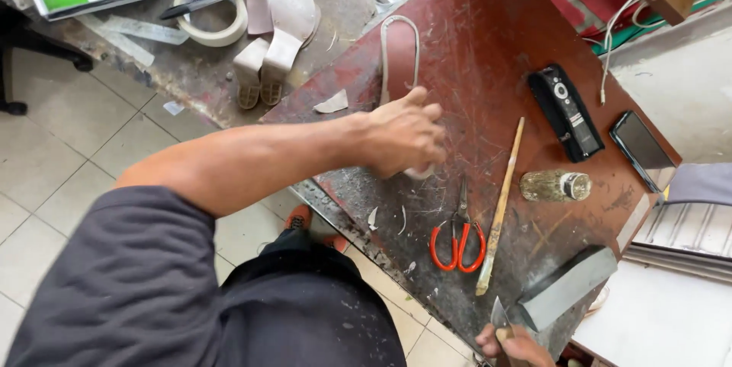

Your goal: The person uses a knife to trim the edges of a shoe insole on a workbench. They carefully cut along the perimeter, removing excess material, and then flip the insole over to inspect the result.

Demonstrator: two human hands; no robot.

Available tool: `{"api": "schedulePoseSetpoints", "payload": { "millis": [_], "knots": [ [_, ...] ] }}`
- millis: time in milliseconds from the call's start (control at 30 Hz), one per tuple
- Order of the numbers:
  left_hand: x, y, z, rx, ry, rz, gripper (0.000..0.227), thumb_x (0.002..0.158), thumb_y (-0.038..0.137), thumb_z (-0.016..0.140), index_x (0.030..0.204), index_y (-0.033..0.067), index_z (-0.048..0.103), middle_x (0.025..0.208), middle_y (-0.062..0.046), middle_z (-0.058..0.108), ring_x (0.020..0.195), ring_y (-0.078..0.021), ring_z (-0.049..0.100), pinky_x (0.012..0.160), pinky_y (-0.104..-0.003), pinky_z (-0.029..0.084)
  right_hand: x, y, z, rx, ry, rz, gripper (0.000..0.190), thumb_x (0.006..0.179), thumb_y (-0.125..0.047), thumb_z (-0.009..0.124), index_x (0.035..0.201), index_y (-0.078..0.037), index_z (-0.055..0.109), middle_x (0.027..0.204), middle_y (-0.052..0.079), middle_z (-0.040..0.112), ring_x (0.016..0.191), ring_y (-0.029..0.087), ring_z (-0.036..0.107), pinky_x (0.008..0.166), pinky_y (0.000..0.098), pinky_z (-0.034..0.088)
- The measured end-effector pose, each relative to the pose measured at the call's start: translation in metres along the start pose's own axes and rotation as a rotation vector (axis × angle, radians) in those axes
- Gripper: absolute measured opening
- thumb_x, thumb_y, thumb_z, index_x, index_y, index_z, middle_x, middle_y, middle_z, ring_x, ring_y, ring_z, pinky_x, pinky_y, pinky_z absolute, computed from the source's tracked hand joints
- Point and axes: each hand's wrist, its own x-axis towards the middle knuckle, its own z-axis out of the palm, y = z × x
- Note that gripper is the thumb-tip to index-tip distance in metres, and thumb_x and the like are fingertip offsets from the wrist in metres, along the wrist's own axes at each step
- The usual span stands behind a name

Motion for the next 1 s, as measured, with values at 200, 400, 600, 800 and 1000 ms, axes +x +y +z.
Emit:
{"api": "schedulePoseSetpoints", "payload": {
  "millis": [200, 400, 600, 800, 1000],
  "knots": [
    [-0.069, 0.034, 0.02, 0.071, -0.046, -0.043, 0.023, 0.084, 0.03, 0.07, 0.106, 0.036, 0.074, 0.1, 0.007, 0.063, 0.105, -0.0241, 0.051, 0.092, -0.052, 0.031, 0.055, -0.018, 0.05, -0.817, -0.117, -0.458, 0.046, 0.076, -0.019, 0.084, 0.117, -0.012, 0.066, 0.107, 0.017, 0.079, 0.084, 0.014, 0.082, 0.082, 0.0224, 0.065],
    [-0.09, 0.052, 0.023, -0.121, -0.024, -0.221, 0.067, 0.086, 0.01, 0.058, 0.15, 0.0273, 0.045, 0.166, -0.017, 0.027, 0.155, -0.0395, 0.018, 0.114, -0.071, 0.016, 0.113, -0.011, 0.093, -0.495, -0.116, -0.602, 0.027, 0.095, -0.035, 0.074, 0.112, -0.014, 0.071, 0.103, 0.006, 0.073, 0.085, 0.017, 0.073, 0.08, 0.0261, 0.066],
    [-0.139, -0.012, -0.008, -0.67, 0.929, -0.506, 0.053, 0.097, 0.018, 0.073, 0.14, 0.0064, 0.045, 0.138, -0.015, 0.056, 0.13, -0.0308, 0.058, 0.101, -0.046, 0.054, 0.164, -0.041, 0.162, -0.644, -0.153, -0.789, 0.03, 0.1, -0.021, 0.052, 0.128, -0.01, 0.054, 0.101, 0.009, 0.063, 0.083, 0.017, 0.069, 0.075, 0.0267, 0.063],
    [-0.06, -0.087, 0.021, -1.223, 1.051, -0.689, 0.041, 0.096, 0.052, 0.051, 0.111, 0.0142, 0.053, 0.109, -0.017, 0.075, 0.095, -0.0249, 0.073, 0.082, -0.04, 0.061, 0.232, -0.021, 0.252, -0.524, -0.142, -0.746, 0.02, 0.098, 0.001, 0.064, 0.117, -0.005, 0.062, 0.12, 0.013, 0.054, 0.093, 0.024, 0.075, 0.094, 0.0334, 0.066],
    [-0.026, -0.112, 0.063, -1.341, 0.965, -0.522, 0.054, 0.096, 0.058, 0.044, 0.072, 0.0173, 0.071, 0.081, 0.003, 0.071, 0.082, -0.0102, 0.063, 0.087, -0.028, 0.047, 0.267, 0.011, 0.282, -0.619, 0.002, -0.657, 0.025, 0.089, -0.01, 0.063, 0.114, -0.005, 0.066, 0.12, 0.018, 0.056, 0.09, 0.027, 0.076, 0.099, 0.0356, 0.061]
  ]
}}
